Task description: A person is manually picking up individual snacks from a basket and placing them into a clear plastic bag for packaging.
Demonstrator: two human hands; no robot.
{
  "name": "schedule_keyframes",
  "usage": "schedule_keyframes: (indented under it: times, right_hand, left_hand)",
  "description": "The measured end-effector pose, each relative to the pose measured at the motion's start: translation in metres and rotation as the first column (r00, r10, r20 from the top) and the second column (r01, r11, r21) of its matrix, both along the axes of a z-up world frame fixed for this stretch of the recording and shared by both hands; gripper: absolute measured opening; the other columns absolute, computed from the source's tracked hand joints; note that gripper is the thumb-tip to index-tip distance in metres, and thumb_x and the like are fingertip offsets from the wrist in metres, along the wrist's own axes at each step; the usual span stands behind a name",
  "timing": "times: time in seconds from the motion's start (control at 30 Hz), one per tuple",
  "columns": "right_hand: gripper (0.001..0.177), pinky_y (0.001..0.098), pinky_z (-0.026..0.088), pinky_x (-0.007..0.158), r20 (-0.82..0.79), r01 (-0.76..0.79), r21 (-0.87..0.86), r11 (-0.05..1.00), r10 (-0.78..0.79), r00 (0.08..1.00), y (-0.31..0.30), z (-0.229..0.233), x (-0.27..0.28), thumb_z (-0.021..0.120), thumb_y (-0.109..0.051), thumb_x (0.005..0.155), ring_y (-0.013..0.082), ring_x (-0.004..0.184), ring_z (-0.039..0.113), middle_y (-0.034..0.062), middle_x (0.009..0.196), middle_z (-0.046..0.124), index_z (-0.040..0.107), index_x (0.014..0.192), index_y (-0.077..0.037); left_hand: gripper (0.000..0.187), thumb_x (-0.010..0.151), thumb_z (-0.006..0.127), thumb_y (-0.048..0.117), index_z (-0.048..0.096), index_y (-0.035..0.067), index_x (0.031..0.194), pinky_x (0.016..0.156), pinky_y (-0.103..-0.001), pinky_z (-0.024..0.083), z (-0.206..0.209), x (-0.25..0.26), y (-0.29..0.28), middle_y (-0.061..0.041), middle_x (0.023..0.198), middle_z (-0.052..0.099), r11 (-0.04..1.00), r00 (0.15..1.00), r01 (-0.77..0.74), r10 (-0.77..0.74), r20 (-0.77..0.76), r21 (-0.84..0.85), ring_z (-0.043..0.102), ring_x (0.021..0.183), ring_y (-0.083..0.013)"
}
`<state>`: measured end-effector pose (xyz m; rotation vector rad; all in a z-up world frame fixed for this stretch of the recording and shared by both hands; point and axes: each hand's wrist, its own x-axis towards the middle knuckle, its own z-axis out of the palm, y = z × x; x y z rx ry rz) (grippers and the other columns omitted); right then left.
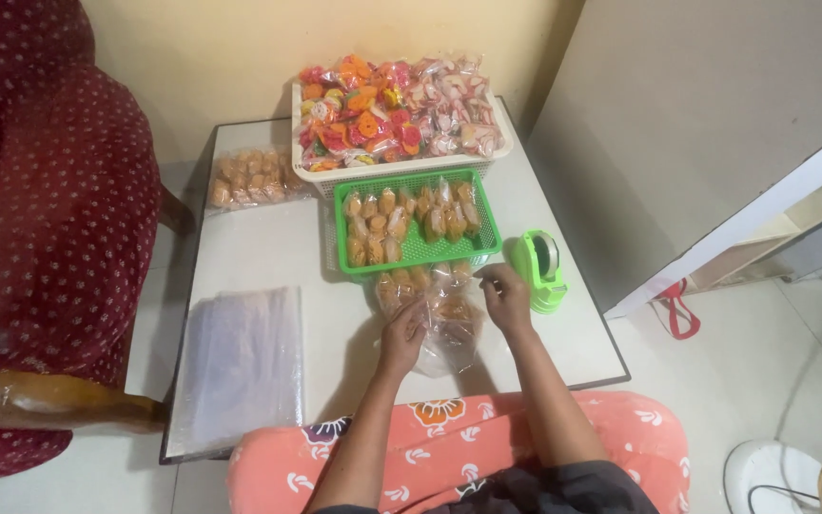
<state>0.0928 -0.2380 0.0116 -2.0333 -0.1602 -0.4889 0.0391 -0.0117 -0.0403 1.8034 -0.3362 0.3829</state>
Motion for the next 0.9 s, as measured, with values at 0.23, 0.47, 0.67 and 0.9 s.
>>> schedule_keyframes:
  times: [0.23,0.47,0.67,0.9]
  right_hand:
    - [0.024,0.0356,0.063,0.075,0.186,0.164,-0.153,0.975,-0.134,0.973,0.002,-0.021,0.078,0.067,0.003,0.085,0.0274,0.090,0.070,0.0070,0.096,0.066,0.075,0.099,-0.014]
    - [0.019,0.0403,0.062,0.087,-0.138,-0.015,-0.575,0.818,-0.078,0.987,0.031,-0.067,0.167,0.073,-0.018,0.086,0.0315,0.100,0.072,0.0069,0.105,0.068,0.078,0.103,-0.025]
    - [0.047,0.0552,0.058,0.095,-0.130,-0.177,-0.595,0.784,0.124,0.984,0.059,-0.071,0.180,0.066,-0.023,0.090,0.0502,0.099,0.067,0.0230,0.121,0.058,0.062,0.137,-0.024]
    - [0.029,0.0429,0.058,0.079,-0.179,-0.187,-0.673,0.715,0.089,0.980,0.073,-0.052,0.168,0.060,-0.025,0.091,0.0341,0.108,0.067,0.0158,0.111,0.067,0.065,0.119,-0.017]
  left_hand:
    - [0.052,0.086,0.068,-0.001,0.065,0.010,0.137,0.094,-0.037,0.056,-0.017,0.007,0.001,-0.013,0.124,0.068,0.998,0.990,-0.008,0.000,-0.142,-0.055,0.069,0.107,-0.0258]
    - [0.047,0.087,0.073,0.008,0.069,0.011,0.133,0.082,-0.032,0.060,-0.009,0.010,0.008,-0.012,0.118,0.071,1.000,0.977,-0.020,0.021,-0.213,0.009,0.073,0.094,-0.0230]
    - [0.046,0.087,0.075,0.017,0.069,0.017,0.132,0.078,-0.029,0.059,0.009,0.010,0.009,-0.006,0.123,0.072,1.000,0.962,0.002,0.001,-0.274,0.008,0.074,0.092,-0.0183]
    - [0.047,0.086,0.074,0.013,0.069,0.018,0.133,0.076,-0.031,0.059,-0.010,0.017,0.012,-0.006,0.122,0.072,1.000,0.962,0.015,-0.012,-0.272,0.010,0.073,0.087,-0.0201]
